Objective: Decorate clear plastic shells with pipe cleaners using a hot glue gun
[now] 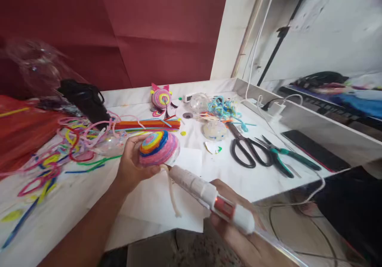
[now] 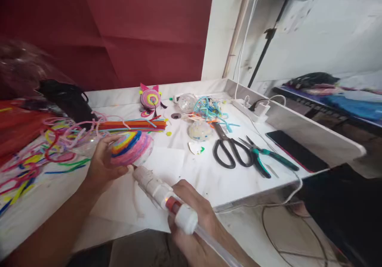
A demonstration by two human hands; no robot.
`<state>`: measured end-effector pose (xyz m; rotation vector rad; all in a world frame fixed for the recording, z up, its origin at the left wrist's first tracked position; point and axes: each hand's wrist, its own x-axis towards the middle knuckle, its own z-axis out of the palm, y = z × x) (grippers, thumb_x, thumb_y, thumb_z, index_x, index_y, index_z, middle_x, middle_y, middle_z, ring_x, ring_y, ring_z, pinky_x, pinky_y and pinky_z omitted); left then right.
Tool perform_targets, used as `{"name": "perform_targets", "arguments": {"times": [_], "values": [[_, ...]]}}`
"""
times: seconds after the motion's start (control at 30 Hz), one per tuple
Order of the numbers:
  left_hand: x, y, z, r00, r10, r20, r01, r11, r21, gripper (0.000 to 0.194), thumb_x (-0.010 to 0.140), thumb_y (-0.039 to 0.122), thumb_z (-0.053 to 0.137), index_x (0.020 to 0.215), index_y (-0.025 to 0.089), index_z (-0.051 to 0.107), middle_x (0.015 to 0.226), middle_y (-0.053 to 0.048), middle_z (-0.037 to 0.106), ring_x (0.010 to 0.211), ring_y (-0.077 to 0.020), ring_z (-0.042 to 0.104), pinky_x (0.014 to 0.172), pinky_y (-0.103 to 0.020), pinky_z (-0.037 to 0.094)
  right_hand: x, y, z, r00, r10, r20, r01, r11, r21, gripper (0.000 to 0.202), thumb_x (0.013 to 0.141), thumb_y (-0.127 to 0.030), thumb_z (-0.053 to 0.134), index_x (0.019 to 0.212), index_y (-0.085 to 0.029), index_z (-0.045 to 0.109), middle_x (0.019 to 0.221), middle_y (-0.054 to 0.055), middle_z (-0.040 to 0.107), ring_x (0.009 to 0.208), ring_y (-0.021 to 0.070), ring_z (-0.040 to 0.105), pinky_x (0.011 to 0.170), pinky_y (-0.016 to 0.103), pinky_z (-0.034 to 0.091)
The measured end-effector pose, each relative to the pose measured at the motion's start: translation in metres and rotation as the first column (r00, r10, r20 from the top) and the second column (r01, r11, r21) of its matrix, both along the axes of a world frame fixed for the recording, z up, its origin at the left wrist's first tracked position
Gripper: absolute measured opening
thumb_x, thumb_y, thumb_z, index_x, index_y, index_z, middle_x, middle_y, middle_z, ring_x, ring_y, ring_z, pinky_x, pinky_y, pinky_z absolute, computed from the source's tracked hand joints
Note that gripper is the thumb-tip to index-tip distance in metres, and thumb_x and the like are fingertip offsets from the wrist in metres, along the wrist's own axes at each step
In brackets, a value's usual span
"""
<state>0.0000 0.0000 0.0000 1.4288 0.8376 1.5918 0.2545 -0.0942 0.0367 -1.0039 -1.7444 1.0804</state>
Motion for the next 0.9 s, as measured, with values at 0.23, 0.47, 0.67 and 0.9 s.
{"name": "perform_targets", "arguments": {"times": [0.23, 0.47, 0.67, 0.9], "values": [[0.001, 0.001, 0.006, 0.999, 0.026, -0.045, -0.027, 0.999, -0.031, 0.070, 0.047, 0.012, 0.090, 0.110, 0.027, 0.063, 0.110, -0.005, 0.072, 0.099, -0.0250, 0.069, 0.075, -0.032, 0.059, 0.009, 0.003, 0.004, 0.992, 0.026, 0.126, -0.035, 0.997, 0.072, 0.016, 0.094, -0.022, 0.044, 0.079, -0.023, 0.046, 0.081, 0.002, 0.049, 0.065, 0.0150, 0.051, 0.054, 0.026, 0.042], [0.005, -0.003, 0.010, 0.999, 0.033, -0.004, -0.033, 0.998, -0.059, 0.068, 0.045, 0.013, 0.092, 0.106, 0.031, 0.067, 0.107, -0.002, 0.072, 0.092, -0.0224, 0.070, 0.068, -0.027, 0.059, 0.011, 0.004, 0.001, 0.990, 0.000, 0.139, -0.014, 0.995, 0.099, 0.015, 0.094, -0.020, 0.042, 0.080, -0.024, 0.046, 0.082, 0.002, 0.048, 0.066, 0.0155, 0.051, 0.056, 0.027, 0.043], [0.008, -0.005, 0.010, 0.997, 0.059, 0.053, -0.053, 0.993, -0.109, 0.066, 0.047, 0.018, 0.092, 0.107, 0.030, 0.067, 0.104, -0.002, 0.073, 0.087, -0.0198, 0.069, 0.068, -0.025, 0.058, 0.012, 0.006, 0.001, 0.989, -0.021, 0.143, 0.008, 0.996, 0.089, 0.013, 0.095, -0.019, 0.041, 0.084, -0.024, 0.047, 0.080, 0.000, 0.046, 0.065, 0.0147, 0.050, 0.057, 0.026, 0.045], [0.000, -0.001, 0.006, 1.000, 0.018, -0.005, -0.018, 0.995, -0.094, 0.071, 0.044, 0.015, 0.092, 0.109, 0.028, 0.066, 0.106, -0.004, 0.073, 0.089, -0.0219, 0.070, 0.067, -0.026, 0.058, 0.015, 0.007, 0.000, 0.991, -0.069, 0.111, 0.054, 0.989, 0.134, 0.011, 0.092, -0.019, 0.045, 0.085, -0.025, 0.051, 0.079, 0.001, 0.051, 0.068, 0.0176, 0.056, 0.059, 0.028, 0.050]]}}
